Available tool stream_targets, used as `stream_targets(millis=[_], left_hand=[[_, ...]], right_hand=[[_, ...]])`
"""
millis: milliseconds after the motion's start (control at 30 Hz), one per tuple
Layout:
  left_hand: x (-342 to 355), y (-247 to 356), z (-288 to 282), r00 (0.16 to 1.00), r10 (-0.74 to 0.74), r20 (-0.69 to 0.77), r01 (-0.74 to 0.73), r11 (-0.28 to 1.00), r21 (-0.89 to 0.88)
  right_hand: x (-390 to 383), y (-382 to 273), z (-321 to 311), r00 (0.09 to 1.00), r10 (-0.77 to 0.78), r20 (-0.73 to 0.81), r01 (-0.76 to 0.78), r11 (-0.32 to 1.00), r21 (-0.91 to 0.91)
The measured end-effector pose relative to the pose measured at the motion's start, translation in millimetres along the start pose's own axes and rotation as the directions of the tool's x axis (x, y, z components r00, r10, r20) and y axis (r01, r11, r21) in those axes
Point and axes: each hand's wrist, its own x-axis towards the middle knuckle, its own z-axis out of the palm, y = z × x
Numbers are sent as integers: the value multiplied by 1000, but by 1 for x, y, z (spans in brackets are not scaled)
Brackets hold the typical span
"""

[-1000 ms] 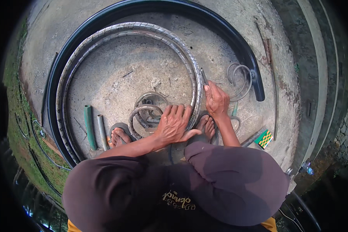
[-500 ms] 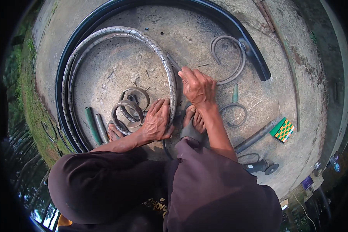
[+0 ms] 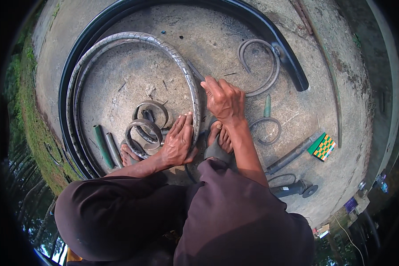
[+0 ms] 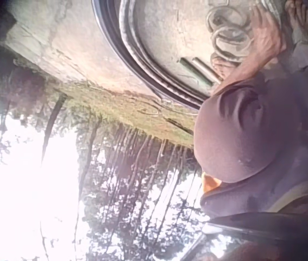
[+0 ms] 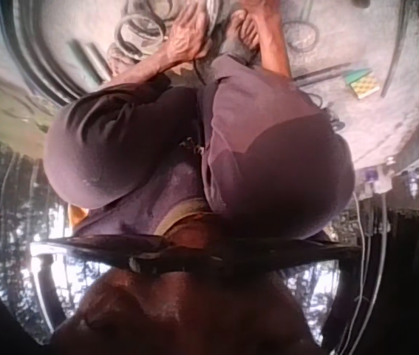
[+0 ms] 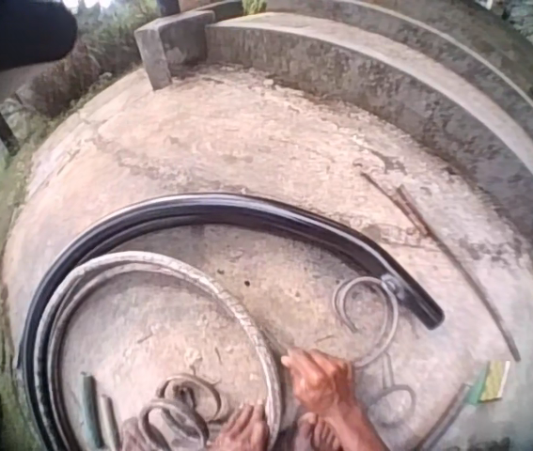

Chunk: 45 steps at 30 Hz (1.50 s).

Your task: The person constructs a metal frame by positioning curved and circular metal pieces together on a concrete surface, welding the joints with a welding tool, and cutting metal segments with an angle grinder.

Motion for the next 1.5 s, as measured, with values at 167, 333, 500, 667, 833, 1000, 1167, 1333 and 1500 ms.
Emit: stream_targets(millis=[167, 333, 500, 667, 833, 1000, 1167, 1333, 1500], left_hand=[[1, 0, 3, 1000, 1, 11, 0, 1000, -29], [2, 1, 1, 1000, 4, 15, -3, 1000, -11], [-1, 0, 1, 1000, -12, 11, 11, 999, 36], [0, -1, 3, 1000, -8, 5, 7, 1000, 28], [4, -2, 2, 1000, 14, -10, -14, 999, 30], [0, -4, 3, 998, 23, -65, -23, 1000, -2], [-4, -6, 8, 998, -8, -58, 5, 999, -54], [-5, -8, 7, 997, -3, -80, -6, 993, -119], [-6, -9, 10, 997, -4, -75, -8, 987, -157]], right_hand=[[0, 1, 1, 999, -6, -33, 6, 1000, 5], [2, 1, -4, 996, 23, -85, -15, 995, 100], [21, -22, -14, 958, 272, 94, -287, 932, 224], [42, -27, -4, 817, 443, 369, -532, 826, 186], [42, -28, 3, 841, 457, 289, -529, 804, 272], [42, -31, 5, 828, 472, 301, -555, 764, 329], [41, -29, 6, 801, 509, 315, -598, 706, 380], [45, -23, 5, 753, 533, 386, -657, 637, 403], [43, -13, 12, 693, 553, 462, -721, 538, 436]])
